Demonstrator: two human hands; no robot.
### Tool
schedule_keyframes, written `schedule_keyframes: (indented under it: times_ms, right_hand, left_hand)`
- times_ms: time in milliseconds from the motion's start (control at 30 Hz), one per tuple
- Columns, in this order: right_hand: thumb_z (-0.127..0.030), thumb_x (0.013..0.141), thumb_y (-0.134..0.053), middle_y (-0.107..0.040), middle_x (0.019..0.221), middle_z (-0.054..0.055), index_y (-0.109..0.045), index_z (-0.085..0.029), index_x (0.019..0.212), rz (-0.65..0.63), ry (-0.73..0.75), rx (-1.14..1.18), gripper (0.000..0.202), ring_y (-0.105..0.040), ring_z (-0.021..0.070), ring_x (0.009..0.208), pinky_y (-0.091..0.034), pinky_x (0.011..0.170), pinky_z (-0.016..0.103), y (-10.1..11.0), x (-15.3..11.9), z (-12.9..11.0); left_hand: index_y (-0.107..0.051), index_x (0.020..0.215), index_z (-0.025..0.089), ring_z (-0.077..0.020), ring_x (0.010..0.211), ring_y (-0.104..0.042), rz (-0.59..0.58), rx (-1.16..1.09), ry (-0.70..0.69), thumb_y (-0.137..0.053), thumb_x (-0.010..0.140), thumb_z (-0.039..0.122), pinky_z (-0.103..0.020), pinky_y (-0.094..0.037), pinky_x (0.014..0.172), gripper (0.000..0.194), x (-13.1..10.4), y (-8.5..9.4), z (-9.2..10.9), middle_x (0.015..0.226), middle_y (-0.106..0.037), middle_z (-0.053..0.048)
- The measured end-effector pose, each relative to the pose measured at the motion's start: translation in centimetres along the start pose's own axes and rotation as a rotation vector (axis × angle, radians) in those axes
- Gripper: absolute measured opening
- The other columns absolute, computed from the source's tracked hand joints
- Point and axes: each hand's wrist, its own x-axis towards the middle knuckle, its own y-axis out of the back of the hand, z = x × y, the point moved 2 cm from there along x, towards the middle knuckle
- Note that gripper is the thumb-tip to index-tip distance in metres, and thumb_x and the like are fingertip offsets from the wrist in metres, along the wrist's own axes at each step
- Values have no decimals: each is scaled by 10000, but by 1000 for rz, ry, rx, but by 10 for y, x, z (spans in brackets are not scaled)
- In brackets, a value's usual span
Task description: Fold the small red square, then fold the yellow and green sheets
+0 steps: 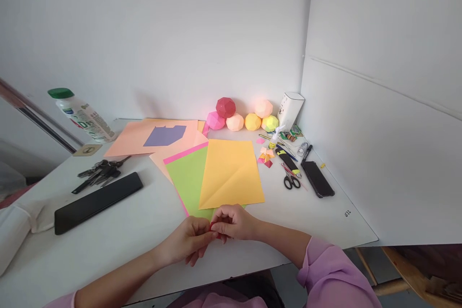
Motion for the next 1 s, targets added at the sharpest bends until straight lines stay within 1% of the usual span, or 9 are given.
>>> schedule_keyframes:
  times_ms: [133, 200, 267, 367, 433, 467, 567, 800, 1000]
  right_hand:
    - [-432, 848, -614, -549, 567, -57, -564, -167, 849, -35, -9, -40, 269, -527, 69, 425, -348, 378, 171, -1, 0, -2]
    - [-430, 855, -602, -562, 573, -47, -581, -173, 834, 33, 31, -123, 258, -541, 81, 431, -381, 400, 189, 8, -1, -9]
    - [-411, 867, -583, -614, 646, -14, -606, -181, 825, 198, 115, -294, 235, -578, 100, 480, -442, 463, 221, 29, -3, -21]
    - [-340, 921, -485, -679, 844, 51, -644, -200, 887, 581, 236, -728, 216, -646, 146, 696, -517, 655, 272, 78, -12, -38]
    - [-280, 944, -417, -682, 986, 74, -661, -209, 942, 806, 164, -1096, 254, -627, 178, 961, -486, 869, 306, 114, -19, -42]
    - [-251, 940, -411, -671, 1047, 94, -670, -198, 952, 847, 126, -1142, 264, -597, 197, 1039, -453, 931, 331, 129, -21, -41]
    - [-157, 909, -406, -667, 1056, 95, -691, -192, 943, 872, 29, -1203, 289, -593, 200, 1033, -441, 933, 322, 161, -24, -31]
    - [-172, 891, -470, -618, 1186, 71, -673, -195, 1062, 896, -180, -1273, 266, -553, 185, 1094, -418, 947, 273, 191, -23, -16]
    - [-231, 854, -537, -596, 1182, 192, -625, -93, 1153, 1093, -477, -1266, 341, -489, 322, 1150, -407, 914, 402, 224, -42, -19]
  left_hand:
    - [-589, 749, 159, -72, 329, -448, 16, 72, -34, -530, 812, 566, -179, -279, 320, 416, 0, -3, -3, 476, -516, 53]
    - [-526, 682, 175, -77, 347, -457, 83, 54, -70, -502, 809, 622, -188, -300, 345, 465, 1, -2, -3, 483, -521, 45]
    - [-458, 614, 190, -83, 365, -464, 170, 25, -109, -461, 799, 684, -199, -319, 366, 528, 3, 2, -1, 488, -520, 33]
    - [-442, 577, 196, -93, 392, -477, 258, -11, -135, -429, 784, 735, -215, -348, 394, 578, 5, 8, 2, 487, -501, 26]
    - [-455, 582, 193, -97, 405, -482, 277, -30, -140, -437, 776, 743, -222, -360, 411, 584, 5, 11, 3, 491, -500, 25]
    - [-457, 584, 192, -97, 407, -480, 277, -38, -140, -444, 771, 745, -223, -359, 415, 584, 5, 11, 4, 491, -502, 25]
    - [-458, 583, 191, -94, 405, -469, 263, -45, -128, -456, 758, 752, -223, -346, 416, 588, 6, 9, 4, 488, -501, 26]
    - [-462, 580, 189, -97, 419, -474, 267, -39, -117, -470, 750, 746, -230, -352, 437, 582, 7, 8, 4, 491, -504, 27]
    - [-463, 573, 187, -93, 417, -464, 250, -44, -124, -472, 749, 743, -229, -347, 443, 583, 5, 6, 4, 489, -511, 24]
